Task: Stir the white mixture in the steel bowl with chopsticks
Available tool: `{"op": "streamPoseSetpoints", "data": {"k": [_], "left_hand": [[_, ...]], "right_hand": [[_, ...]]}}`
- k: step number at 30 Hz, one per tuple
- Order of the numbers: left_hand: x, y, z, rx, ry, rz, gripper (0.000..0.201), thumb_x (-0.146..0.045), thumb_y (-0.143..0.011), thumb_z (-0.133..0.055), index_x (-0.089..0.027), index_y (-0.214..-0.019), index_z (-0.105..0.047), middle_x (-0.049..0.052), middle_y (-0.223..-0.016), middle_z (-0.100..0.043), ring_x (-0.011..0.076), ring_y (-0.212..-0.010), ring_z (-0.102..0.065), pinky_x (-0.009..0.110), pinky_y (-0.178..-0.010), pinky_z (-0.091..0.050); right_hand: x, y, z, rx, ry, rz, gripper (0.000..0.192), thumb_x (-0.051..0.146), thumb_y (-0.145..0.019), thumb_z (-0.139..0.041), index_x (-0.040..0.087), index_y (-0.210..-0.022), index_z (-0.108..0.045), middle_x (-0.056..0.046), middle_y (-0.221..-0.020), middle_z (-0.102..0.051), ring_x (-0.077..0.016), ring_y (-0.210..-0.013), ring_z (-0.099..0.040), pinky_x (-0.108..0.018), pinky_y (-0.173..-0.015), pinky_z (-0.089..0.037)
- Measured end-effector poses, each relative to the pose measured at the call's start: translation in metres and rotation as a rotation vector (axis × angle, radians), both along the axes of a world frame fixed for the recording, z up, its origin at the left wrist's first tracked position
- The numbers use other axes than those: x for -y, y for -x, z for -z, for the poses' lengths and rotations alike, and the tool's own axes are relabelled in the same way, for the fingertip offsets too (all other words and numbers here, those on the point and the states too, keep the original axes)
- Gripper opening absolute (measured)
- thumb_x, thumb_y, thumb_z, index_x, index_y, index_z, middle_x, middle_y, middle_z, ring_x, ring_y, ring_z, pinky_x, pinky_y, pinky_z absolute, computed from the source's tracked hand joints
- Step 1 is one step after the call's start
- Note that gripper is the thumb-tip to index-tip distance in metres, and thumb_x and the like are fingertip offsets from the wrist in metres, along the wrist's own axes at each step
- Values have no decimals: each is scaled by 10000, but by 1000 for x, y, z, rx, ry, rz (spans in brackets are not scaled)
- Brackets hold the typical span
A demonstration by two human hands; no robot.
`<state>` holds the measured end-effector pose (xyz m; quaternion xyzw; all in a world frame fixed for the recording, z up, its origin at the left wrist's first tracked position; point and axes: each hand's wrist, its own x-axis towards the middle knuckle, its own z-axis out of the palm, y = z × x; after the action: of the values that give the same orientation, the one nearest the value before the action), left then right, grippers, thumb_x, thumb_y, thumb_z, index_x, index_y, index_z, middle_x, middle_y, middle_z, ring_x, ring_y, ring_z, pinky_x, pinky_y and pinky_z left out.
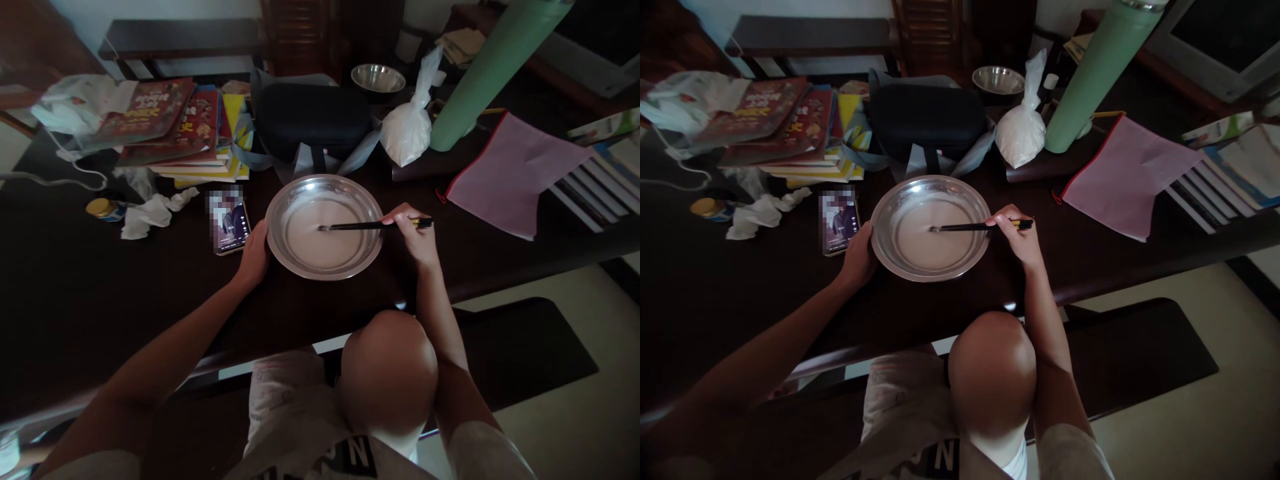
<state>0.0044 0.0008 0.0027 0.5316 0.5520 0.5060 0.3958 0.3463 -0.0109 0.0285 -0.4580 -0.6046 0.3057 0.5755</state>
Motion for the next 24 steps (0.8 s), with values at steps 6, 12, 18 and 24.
{"op": "streamPoseSetpoints", "data": {"k": [6,12,18,24], "left_hand": [[1,-1,-1,-31,-15,7,360,-389,-1067,-475,-232,-760,-579,70,-921,-732,257,-1040,-661,379,-1019,-555],[2,0,0,-63,-21,23,361,-394,-1084,-454,-217,-818,-623,75,-952,-736,257,-1035,-664,380,-997,-556],[-2,2,9,-9,-16,26,415,-510,-1078,-438,-227,-861,-651,85,-999,-756,271,-1125,-666,395,-1064,-534],[-1,2,5,-28,-23,19,405,-527,-1060,-495,-235,-804,-613,65,-921,-731,258,-993,-633,373,-967,-553]], "right_hand": [[0,-1,-1,-2,3,26,462,682,-913,-720,279,-704,-808,-2,-707,-775,-194,-733,-755,-356,-763,-594],[-1,-2,-1,-35,-9,85,470,681,-915,-720,270,-699,-796,1,-697,-772,-195,-722,-770,-357,-764,-606],[-1,-1,-1,27,3,-14,444,690,-887,-747,279,-736,-821,-12,-770,-811,-213,-800,-792,-371,-802,-616],[-1,-2,1,-33,1,57,455,656,-931,-717,272,-702,-797,0,-702,-774,-188,-720,-764,-351,-770,-601]]}}
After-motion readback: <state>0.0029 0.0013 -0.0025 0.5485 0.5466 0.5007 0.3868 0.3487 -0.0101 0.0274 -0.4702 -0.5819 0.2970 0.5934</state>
